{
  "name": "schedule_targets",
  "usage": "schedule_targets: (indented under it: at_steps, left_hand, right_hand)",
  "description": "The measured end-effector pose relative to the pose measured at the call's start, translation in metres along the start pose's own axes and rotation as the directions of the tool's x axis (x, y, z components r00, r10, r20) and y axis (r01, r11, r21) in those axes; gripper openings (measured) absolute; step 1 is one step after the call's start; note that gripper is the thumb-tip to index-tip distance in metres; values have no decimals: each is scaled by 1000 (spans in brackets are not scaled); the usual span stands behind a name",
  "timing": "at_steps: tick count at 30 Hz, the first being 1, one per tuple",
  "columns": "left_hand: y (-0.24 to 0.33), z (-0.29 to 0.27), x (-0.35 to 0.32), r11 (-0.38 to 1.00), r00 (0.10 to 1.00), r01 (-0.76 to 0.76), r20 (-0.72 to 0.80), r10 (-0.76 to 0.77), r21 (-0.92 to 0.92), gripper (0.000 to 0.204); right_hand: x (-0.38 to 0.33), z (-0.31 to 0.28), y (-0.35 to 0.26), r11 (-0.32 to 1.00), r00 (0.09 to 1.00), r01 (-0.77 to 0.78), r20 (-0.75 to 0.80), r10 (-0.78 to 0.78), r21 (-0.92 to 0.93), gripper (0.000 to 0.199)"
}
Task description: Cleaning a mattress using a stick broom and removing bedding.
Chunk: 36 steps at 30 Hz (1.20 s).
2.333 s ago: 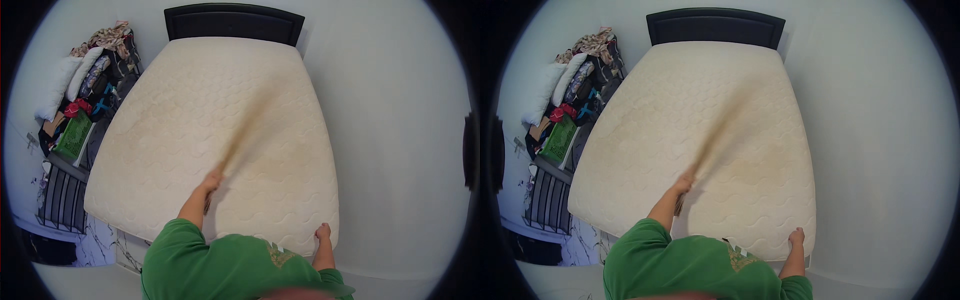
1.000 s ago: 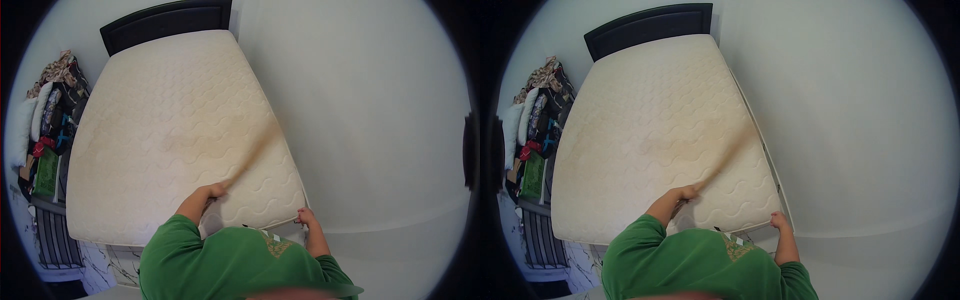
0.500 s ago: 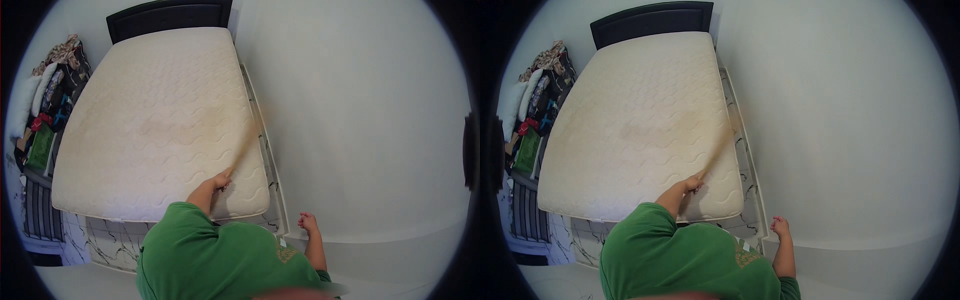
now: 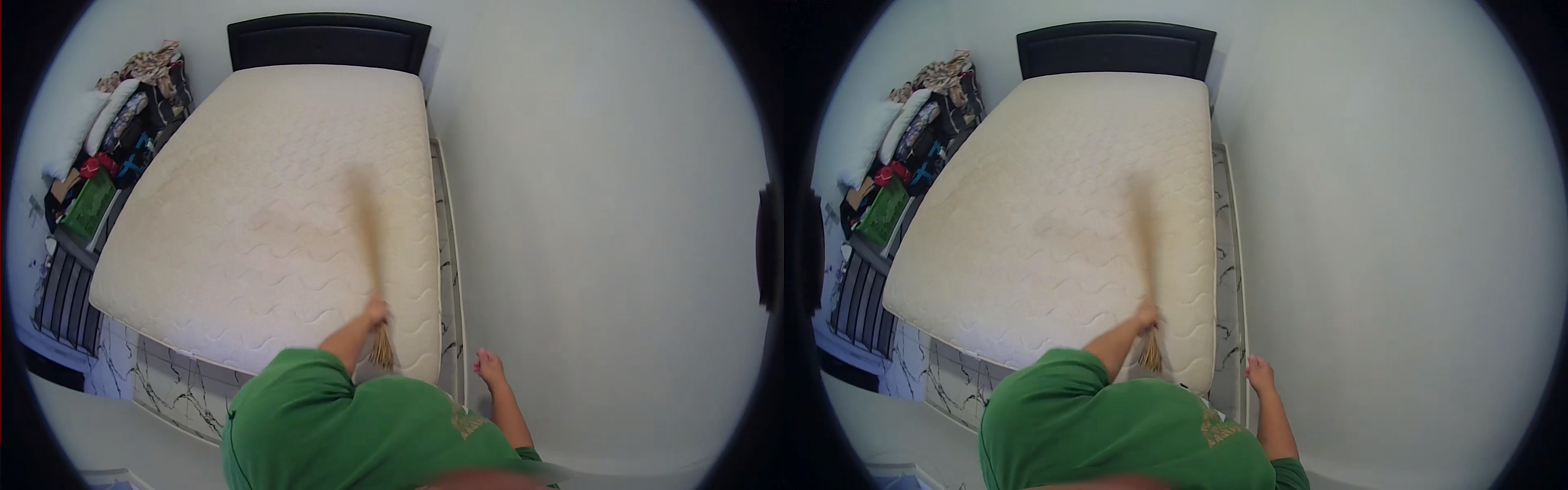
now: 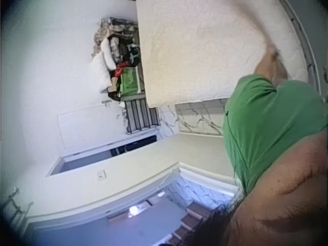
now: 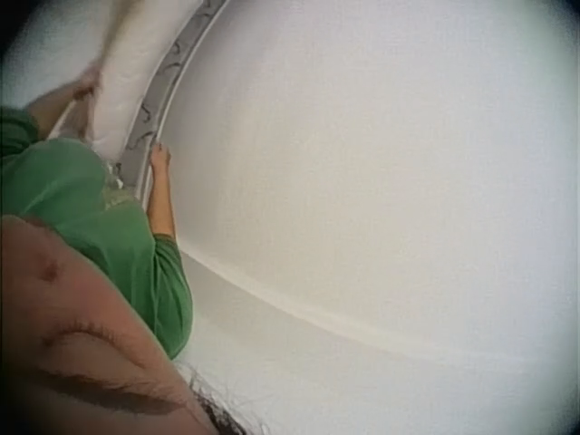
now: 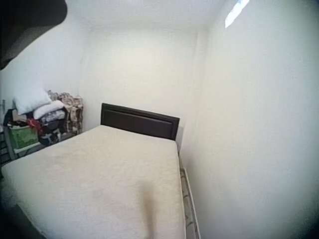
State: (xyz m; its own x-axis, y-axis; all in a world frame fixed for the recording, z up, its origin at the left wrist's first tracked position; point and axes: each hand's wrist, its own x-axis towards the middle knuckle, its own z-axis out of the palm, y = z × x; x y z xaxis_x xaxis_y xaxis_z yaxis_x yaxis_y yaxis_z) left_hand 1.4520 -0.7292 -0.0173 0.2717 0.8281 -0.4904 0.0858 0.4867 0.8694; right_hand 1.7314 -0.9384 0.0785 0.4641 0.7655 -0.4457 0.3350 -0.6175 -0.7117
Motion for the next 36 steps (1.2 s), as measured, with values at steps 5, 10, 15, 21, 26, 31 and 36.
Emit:
schedule_targets:
  at_steps: [5, 10, 15, 21, 26, 31, 36]
  left_hand:
    - [100, 63, -69, 980, 935, -189, 293, 200, -66, 18]
    - [139, 6, -50, 666, 934, -35, 213, 287, -745, 26]
    - [95, -81, -89, 743, 955, -235, -7, 297, -627, 52]
    - [2, -111, -144, 377, 992, 126, -110, -65, 918, 96]
    - [-6, -103, -137, 335, 988, 155, -139, -71, 930, 102]
    - [-5, -99, -141, 353, 979, 200, -200, -36, 914, 100]
    - [-33, -72, -158, 500, 921, 327, -388, 19, 802, 100]
  right_hand:
    - [31, 64, -163, 955, 900, 129, 372, -226, 267, 55]
    - [68, 150, -237, 657, 604, 718, 262, -753, 233, 56]
    - [17, 192, -307, 389, 450, 874, 788, -419, -292, 29]
    - [127, 211, -243, -79, 149, 970, 815, -560, -231, 22]
    - [243, 166, -244, 821, 935, 307, -9, -355, -482, 23]
    - [144, 215, -267, 479, 543, 823, 667, -510, -305, 28]
    - [219, 154, -261, -180, 180, 961, 968, -176, -212, 30]
